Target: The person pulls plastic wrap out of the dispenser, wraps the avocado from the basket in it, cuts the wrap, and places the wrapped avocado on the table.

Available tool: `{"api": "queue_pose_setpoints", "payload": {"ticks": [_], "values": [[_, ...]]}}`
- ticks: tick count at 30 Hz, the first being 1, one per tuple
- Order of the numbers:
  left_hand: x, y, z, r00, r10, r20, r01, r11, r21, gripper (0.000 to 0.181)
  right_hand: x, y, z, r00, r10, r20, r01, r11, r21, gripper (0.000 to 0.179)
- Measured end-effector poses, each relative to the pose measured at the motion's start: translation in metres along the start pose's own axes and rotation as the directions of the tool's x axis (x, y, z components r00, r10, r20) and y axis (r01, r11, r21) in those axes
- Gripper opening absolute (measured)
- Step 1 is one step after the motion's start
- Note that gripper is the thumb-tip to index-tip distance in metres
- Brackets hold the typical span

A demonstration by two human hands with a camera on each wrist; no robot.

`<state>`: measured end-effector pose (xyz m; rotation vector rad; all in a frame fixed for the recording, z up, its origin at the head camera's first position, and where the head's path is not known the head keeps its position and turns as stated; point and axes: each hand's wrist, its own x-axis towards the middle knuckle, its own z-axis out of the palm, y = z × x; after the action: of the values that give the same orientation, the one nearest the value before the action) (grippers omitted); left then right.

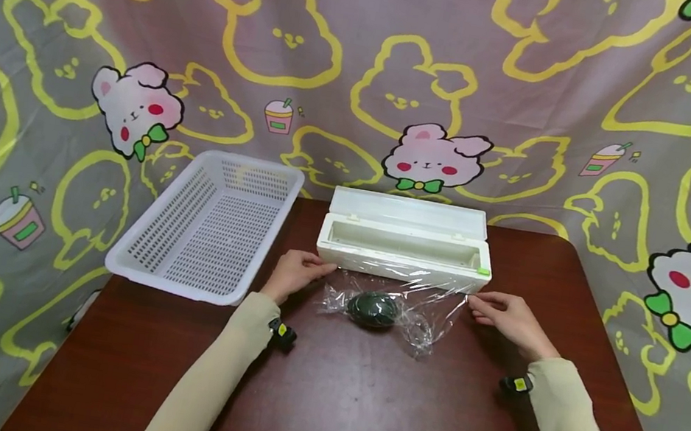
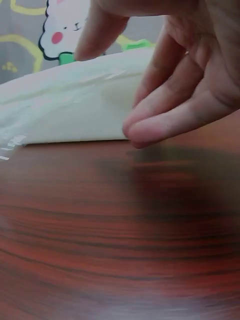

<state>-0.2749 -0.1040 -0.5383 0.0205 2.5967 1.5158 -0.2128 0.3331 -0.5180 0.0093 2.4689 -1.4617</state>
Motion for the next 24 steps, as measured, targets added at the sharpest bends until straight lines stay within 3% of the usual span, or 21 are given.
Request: {"api": "queue_pose_setpoints", "payload": {"ticks": [5, 9, 14, 18, 21, 24], "values": [[0.003, 0.003, 0.008, 0.994, -0.007, 0.113, 0.023, 0.989, -0.144, 0.033, 0.008, -0.001, 0.012, 0.999, -0.036, 0.018, 0.032, 0.985, 0.172, 0.056], [0.005, 0.004, 0.014, 0.997, 0.022, 0.075, -0.011, 0.989, -0.149, 0.027, 0.013, -0.002, 0.020, 0.997, -0.080, -0.022, 0.083, 0.965, 0.250, 0.049], [0.004, 0.004, 0.016, 0.997, 0.077, 0.016, -0.074, 0.987, -0.146, 0.018, 0.016, -0.003, 0.027, 0.984, -0.120, -0.128, 0.148, 0.960, 0.237, 0.038], [0.000, 0.007, 0.013, 0.988, 0.153, -0.006, -0.153, 0.985, -0.077, 0.016, 0.017, -0.003, 0.028, 0.966, -0.147, -0.212, 0.191, 0.959, 0.207, 0.031], [-0.002, 0.009, 0.009, 0.979, 0.202, -0.010, -0.202, 0.979, -0.041, 0.016, 0.018, -0.003, 0.028, 0.955, -0.195, -0.226, 0.243, 0.947, 0.210, 0.032], [-0.003, 0.008, 0.006, 0.973, 0.230, 0.002, -0.229, 0.972, -0.060, 0.015, 0.017, -0.004, 0.028, 0.948, -0.226, -0.226, 0.276, 0.935, 0.223, 0.034]]}}
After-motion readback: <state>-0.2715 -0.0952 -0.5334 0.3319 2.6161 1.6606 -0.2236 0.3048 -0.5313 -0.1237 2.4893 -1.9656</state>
